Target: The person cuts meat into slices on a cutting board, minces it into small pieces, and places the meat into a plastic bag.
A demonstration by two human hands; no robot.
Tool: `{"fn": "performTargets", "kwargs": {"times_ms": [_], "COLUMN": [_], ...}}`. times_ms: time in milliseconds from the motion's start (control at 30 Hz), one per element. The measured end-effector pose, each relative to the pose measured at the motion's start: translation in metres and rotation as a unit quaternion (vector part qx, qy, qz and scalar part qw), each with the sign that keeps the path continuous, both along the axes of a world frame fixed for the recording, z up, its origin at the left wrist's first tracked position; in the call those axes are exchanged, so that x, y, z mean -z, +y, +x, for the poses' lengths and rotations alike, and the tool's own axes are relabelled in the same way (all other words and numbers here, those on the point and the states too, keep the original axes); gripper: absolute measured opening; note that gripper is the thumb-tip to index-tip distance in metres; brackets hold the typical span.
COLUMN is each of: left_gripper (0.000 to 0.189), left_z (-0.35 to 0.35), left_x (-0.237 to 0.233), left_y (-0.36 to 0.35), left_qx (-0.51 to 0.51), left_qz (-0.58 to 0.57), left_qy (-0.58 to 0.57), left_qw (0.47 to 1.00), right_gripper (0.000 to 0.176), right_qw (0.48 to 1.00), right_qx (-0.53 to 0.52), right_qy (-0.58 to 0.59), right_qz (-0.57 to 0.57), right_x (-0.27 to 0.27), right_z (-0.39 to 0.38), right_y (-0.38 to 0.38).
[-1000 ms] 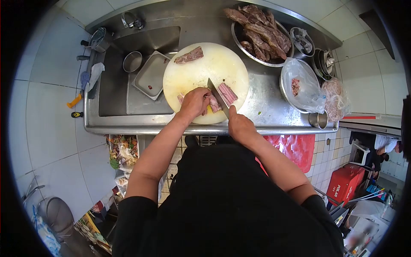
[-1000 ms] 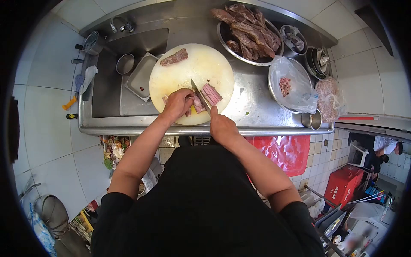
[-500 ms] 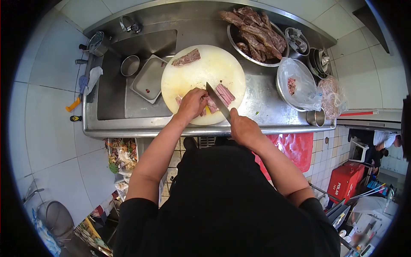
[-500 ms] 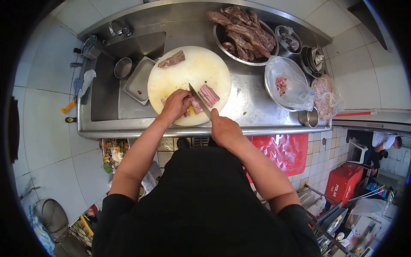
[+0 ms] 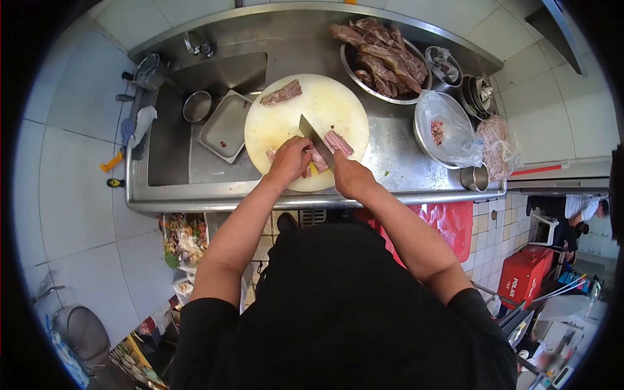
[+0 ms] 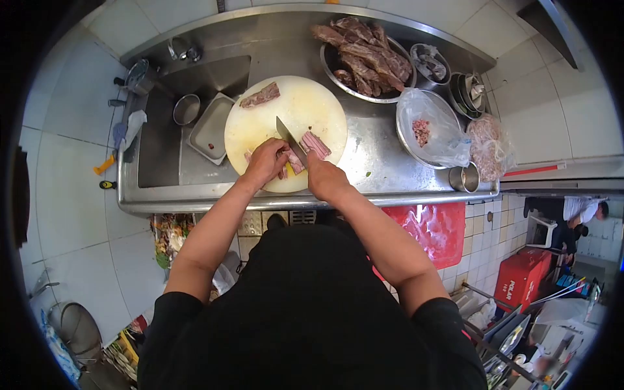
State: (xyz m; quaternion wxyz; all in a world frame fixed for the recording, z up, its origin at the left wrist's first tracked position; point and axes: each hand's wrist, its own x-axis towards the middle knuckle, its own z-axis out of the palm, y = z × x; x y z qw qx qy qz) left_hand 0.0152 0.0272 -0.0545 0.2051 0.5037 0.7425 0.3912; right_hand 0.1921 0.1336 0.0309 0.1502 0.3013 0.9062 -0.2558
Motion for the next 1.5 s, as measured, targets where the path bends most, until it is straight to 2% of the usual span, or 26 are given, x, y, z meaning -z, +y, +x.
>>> {"fn": "performTargets", "kwargs": {"times_ms": [167, 233, 333, 533, 600, 833, 1000, 1167, 1233, 1300, 1500], "left_gripper": [0.019, 0.019, 0.022, 0.021, 0.019, 0.017, 0.018, 0.018, 0.018, 0.017, 0.015], "left_z": [0.000, 0.002, -0.002, -0.002, -0.001, -0.001, -0.001, -0.002, -0.003, -0.005, -0.007], "left_x": [0.000, -0.009, -0.005, 0.001, 0.003, 0.002, 0.007, -0.002, -0.004, -0.001, 0.001], "left_y": [0.000, -0.001, -0.002, -0.002, -0.002, -0.001, 0.001, -0.001, 0.000, 0.001, -0.004], "left_qx": [-0.006, -0.032, -0.012, -0.014, -0.020, -0.026, -0.037, -0.024, -0.034, -0.030, -0.018], "left_qz": [0.011, -0.031, -0.042, -0.010, -0.010, -0.013, -0.003, -0.010, -0.044, -0.040, -0.013], "left_qy": [0.009, -0.027, -0.008, 0.004, -0.003, -0.003, 0.002, 0.006, -0.015, -0.017, 0.013], "left_qw": [1.000, 0.999, 0.999, 1.000, 1.000, 1.000, 0.999, 1.000, 0.998, 0.999, 1.000], "right_gripper": [0.027, 0.028, 0.021, 0.024, 0.023, 0.024, 0.025, 0.024, 0.024, 0.024, 0.023], "right_qw": [1.000, 0.999, 0.999, 1.000, 0.999, 0.995, 0.998, 1.000, 1.000, 0.999, 1.000], "right_qx": [-0.010, -0.009, 0.014, -0.006, -0.025, -0.042, 0.006, 0.006, 0.002, 0.035, 0.015], "right_qy": [-0.017, -0.023, 0.033, 0.010, -0.039, -0.088, -0.055, -0.020, -0.014, -0.011, 0.019], "right_qz": [0.007, 0.022, 0.018, 0.008, 0.011, -0.022, -0.008, -0.006, 0.001, -0.001, -0.009], "right_x": [-0.018, -0.003, -0.002, -0.029, -0.039, -0.037, -0.005, 0.010, 0.001, -0.009, -0.024], "right_z": [0.024, 0.030, 0.030, 0.034, 0.034, 0.014, 0.008, 0.009, 0.008, 0.016, 0.023], "right_y": [-0.004, -0.003, -0.010, -0.015, -0.015, -0.010, -0.015, -0.003, 0.005, -0.002, -0.014]}}
